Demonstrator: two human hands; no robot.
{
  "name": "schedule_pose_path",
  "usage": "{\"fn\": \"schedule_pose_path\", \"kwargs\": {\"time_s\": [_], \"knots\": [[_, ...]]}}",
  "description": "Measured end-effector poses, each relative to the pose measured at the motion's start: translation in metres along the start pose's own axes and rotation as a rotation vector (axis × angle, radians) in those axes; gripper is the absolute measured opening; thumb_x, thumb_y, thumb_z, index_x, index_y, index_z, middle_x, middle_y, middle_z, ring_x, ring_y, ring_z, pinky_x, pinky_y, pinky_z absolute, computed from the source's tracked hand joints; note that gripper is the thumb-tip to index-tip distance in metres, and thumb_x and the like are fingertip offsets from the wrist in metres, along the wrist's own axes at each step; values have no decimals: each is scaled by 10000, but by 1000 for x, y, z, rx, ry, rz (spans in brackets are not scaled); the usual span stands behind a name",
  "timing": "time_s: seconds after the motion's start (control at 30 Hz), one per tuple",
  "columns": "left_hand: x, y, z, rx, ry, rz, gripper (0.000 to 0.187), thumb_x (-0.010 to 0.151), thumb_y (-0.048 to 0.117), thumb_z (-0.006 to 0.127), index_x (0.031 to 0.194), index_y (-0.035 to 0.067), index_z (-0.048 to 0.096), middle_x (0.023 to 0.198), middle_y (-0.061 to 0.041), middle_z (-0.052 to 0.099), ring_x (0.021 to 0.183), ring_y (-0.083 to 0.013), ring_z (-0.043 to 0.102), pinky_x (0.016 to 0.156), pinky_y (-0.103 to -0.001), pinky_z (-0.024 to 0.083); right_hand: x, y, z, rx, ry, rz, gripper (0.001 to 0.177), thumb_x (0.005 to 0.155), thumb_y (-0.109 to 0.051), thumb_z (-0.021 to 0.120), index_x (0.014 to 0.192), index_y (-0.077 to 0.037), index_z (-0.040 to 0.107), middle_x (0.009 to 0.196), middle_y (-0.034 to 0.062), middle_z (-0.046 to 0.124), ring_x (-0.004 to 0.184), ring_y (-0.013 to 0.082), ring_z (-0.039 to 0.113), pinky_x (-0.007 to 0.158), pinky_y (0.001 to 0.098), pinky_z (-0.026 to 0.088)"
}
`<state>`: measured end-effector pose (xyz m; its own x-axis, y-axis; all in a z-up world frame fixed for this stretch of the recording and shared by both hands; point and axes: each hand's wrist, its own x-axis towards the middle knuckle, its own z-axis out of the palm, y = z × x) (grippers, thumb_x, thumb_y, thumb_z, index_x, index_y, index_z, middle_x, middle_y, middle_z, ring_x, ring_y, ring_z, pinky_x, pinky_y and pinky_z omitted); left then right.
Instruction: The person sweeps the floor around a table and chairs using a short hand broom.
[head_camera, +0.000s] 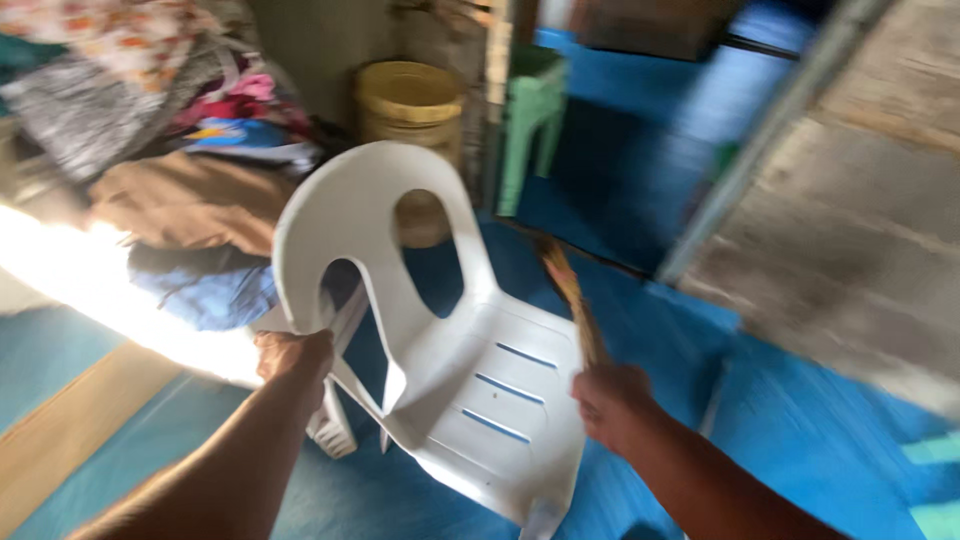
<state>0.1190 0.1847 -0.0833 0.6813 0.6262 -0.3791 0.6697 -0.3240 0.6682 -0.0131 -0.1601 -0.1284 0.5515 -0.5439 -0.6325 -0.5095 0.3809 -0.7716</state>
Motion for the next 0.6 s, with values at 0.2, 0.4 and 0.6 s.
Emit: {"fn": "schedule_pose_path", "kwargs": {"time_s": [0.2,0.4,0.6], "knots": [[66,-2,24,-53,-138,161,448,823,219,804,1178,-31,693,1157,-277,702,1057,-394,715,887,-450,602,-81,-6,49,-44,200,82,117,767,84,670,806,21,579,587,105,515,437,167,468,388,308,265],[93,-12,24,112,-17,387,272,873,125,764,1067,-66,754,1091,-300,738,1001,-415,739,872,-469,599,-133,1,50,-86,159,37,166,751,72,672,865,6,571,639,115,515,482,184,469,413,326,288],[17,-53,-30,161,-96,431,265,838,133,751,1069,3,769,1096,-259,744,1048,-416,718,938,-495,560,-159,3,40,-158,169,48,113,779,60,663,855,2,603,638,110,534,487,144,440,407,291,302]]}}
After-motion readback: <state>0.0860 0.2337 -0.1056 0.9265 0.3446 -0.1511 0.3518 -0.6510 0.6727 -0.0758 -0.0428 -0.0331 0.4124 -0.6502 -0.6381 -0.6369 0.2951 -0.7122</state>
